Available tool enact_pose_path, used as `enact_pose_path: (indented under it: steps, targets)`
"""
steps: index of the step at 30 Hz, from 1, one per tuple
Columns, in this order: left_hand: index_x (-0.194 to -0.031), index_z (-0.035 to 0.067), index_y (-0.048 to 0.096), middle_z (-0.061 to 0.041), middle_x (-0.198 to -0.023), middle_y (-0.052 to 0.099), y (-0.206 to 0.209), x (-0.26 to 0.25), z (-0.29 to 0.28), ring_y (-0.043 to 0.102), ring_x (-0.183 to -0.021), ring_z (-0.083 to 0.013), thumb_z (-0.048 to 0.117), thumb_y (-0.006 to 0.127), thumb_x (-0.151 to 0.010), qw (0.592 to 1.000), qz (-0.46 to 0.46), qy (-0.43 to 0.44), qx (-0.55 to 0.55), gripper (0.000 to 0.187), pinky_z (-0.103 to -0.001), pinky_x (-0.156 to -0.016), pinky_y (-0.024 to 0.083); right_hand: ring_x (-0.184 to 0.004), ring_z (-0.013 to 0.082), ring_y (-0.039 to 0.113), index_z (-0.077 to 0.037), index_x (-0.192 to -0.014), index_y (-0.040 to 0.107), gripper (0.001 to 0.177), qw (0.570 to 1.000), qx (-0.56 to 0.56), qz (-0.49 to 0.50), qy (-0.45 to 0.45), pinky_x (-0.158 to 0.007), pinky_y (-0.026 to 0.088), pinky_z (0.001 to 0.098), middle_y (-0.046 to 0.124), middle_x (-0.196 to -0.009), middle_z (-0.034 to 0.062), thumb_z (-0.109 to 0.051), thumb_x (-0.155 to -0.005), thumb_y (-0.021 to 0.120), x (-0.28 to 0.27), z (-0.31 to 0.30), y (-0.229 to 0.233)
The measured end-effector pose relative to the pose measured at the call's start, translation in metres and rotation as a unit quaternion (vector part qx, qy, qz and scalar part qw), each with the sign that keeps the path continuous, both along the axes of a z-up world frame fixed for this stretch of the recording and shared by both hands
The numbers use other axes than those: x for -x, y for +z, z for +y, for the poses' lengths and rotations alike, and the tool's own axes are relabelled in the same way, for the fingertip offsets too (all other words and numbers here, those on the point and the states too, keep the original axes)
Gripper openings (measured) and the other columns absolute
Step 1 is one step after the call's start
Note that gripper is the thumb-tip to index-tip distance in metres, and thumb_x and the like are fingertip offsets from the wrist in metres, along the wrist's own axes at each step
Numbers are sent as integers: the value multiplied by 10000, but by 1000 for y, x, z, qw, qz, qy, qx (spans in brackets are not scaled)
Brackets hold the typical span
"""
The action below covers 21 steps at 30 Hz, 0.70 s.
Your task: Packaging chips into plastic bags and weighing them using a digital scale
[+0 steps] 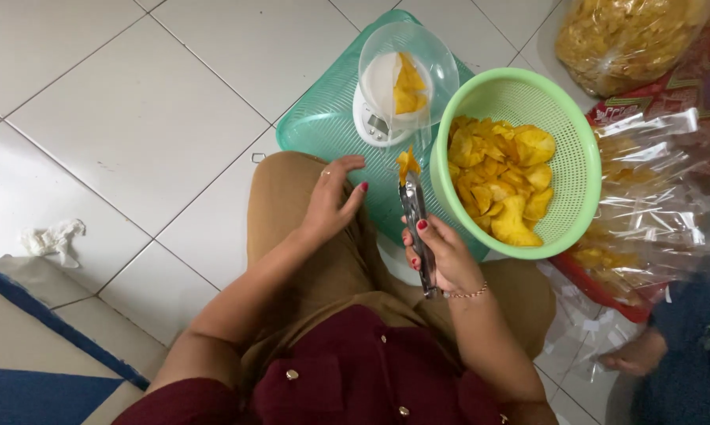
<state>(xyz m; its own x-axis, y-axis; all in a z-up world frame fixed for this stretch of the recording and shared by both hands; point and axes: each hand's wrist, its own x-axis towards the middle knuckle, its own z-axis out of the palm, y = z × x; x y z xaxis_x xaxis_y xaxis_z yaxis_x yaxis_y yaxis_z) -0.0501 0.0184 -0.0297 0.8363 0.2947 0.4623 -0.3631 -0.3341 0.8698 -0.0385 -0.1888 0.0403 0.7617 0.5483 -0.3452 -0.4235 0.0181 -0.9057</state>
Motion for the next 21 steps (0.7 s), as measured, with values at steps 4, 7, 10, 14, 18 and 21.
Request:
enact_pose_path:
  steps: [4,7,10,14,18,21]
  targets:
    - [-1173,122,502,-111,-1103,580,6,-28,-11,589,-987,-300,190,581,-867,995,56,-14,76,324,-444,-887,437,-471,146,492,-51,-961,440,229,999,9,41,-3,-405,442,238,478,-778,126,-279,-947,452,-15,8,0]
    - [-1006,114,545,-74,-1024,608,5,-41,-13,609,-946,-273,160,597,-857,995,48,-17,89,165,-405,-865,451,-475,132,484,-38,-982,457,264,998,-3,55,-21,-409,439,232,472,-781,112,-299,-944,469,-26,15,-7]
    - [-836,97,573,-67,-969,614,6,-42,-16,604,-937,-282,119,596,-852,997,10,-25,77,36,-391,-845,445,-489,112,477,-8,-1049,466,331,996,-15,73,-48,-420,434,220,471,-794,90,-320,-939,482,-36,23,-11]
    - [-814,86,566,-75,-976,600,1,-41,-19,593,-947,-295,106,593,-855,998,2,-35,51,53,-397,-838,441,-555,105,480,-29,-1063,504,407,982,-84,153,-73,-454,402,187,520,-810,62,-409,-926,464,-60,37,-28]
    - [-824,71,565,-95,-975,603,5,-39,-17,589,-953,-313,78,576,-864,998,0,-38,53,42,-399,-848,437,-666,128,494,-14,-1091,526,553,967,-114,223,-47,-485,403,190,575,-912,72,-521,-885,446,-52,42,8]
    - [-832,67,538,-106,-984,598,8,-37,-19,593,-933,-308,101,548,-885,997,15,-36,65,64,-382,-756,472,-688,122,476,-14,-1107,516,603,953,-146,263,-28,-466,387,172,572,-947,80,-562,-869,435,-36,26,12]
